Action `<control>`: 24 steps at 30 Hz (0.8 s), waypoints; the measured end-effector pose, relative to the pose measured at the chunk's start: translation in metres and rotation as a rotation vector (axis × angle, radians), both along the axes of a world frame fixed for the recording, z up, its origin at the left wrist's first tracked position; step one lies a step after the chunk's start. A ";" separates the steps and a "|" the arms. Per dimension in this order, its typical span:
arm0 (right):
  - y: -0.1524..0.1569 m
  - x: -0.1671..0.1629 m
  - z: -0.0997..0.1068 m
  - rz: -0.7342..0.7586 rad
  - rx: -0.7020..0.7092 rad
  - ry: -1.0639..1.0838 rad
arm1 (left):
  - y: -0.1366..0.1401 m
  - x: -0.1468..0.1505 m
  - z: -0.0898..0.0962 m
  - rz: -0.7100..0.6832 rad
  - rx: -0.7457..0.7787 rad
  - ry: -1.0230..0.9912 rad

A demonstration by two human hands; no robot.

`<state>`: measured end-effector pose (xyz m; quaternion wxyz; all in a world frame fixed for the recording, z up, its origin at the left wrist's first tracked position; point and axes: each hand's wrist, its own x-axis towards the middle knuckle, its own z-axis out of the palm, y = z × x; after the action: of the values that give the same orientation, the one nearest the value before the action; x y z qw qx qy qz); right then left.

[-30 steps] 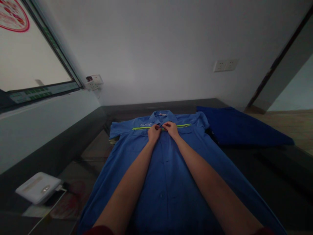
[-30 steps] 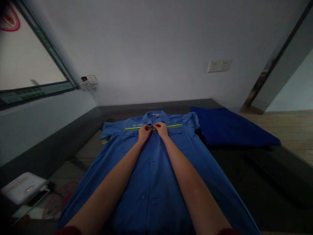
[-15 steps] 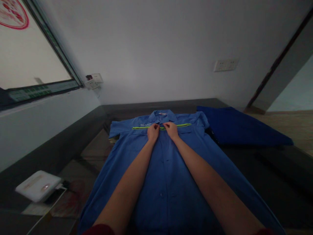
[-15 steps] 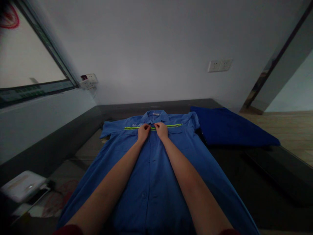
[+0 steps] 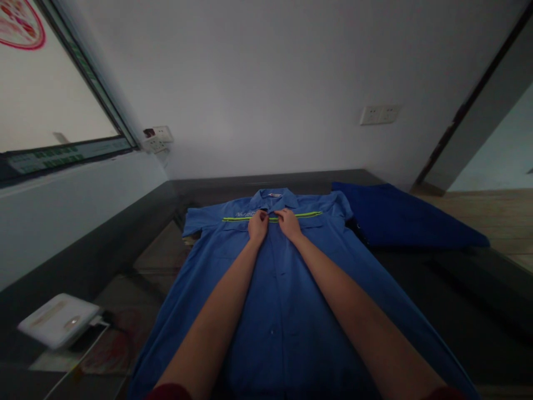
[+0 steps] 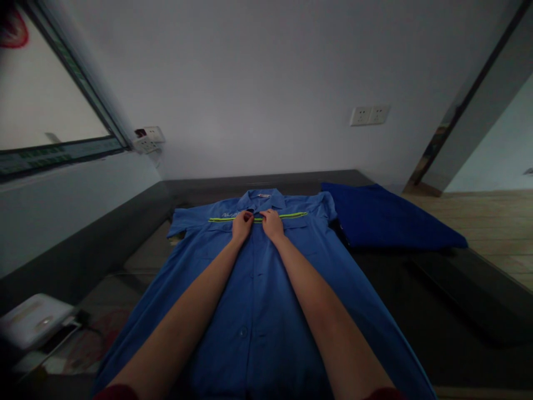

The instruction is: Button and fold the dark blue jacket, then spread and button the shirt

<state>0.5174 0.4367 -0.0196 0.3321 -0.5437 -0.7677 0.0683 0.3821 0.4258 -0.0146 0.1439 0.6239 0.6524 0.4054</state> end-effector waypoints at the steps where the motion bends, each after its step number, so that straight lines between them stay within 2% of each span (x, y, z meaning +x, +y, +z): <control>1: 0.000 0.000 0.000 -0.019 -0.008 0.001 | -0.001 0.000 0.000 -0.001 0.003 0.001; 4: -0.003 0.001 0.002 -0.024 -0.042 -0.054 | -0.005 -0.001 0.003 -0.032 0.049 0.076; 9: -0.009 0.005 0.006 -0.025 -0.039 -0.191 | -0.015 0.000 0.008 -0.093 0.125 0.384; 19: -0.012 0.010 0.003 -0.161 -0.162 -0.330 | -0.011 0.000 -0.005 -0.121 -0.116 0.580; 24: -0.015 0.008 0.003 -0.234 -0.173 -0.319 | -0.009 0.001 -0.005 -0.059 -0.189 0.602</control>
<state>0.5256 0.4220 -0.0169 0.1639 -0.6596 -0.7335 0.0081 0.3831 0.4171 -0.0195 0.0131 0.7184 0.6821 0.1358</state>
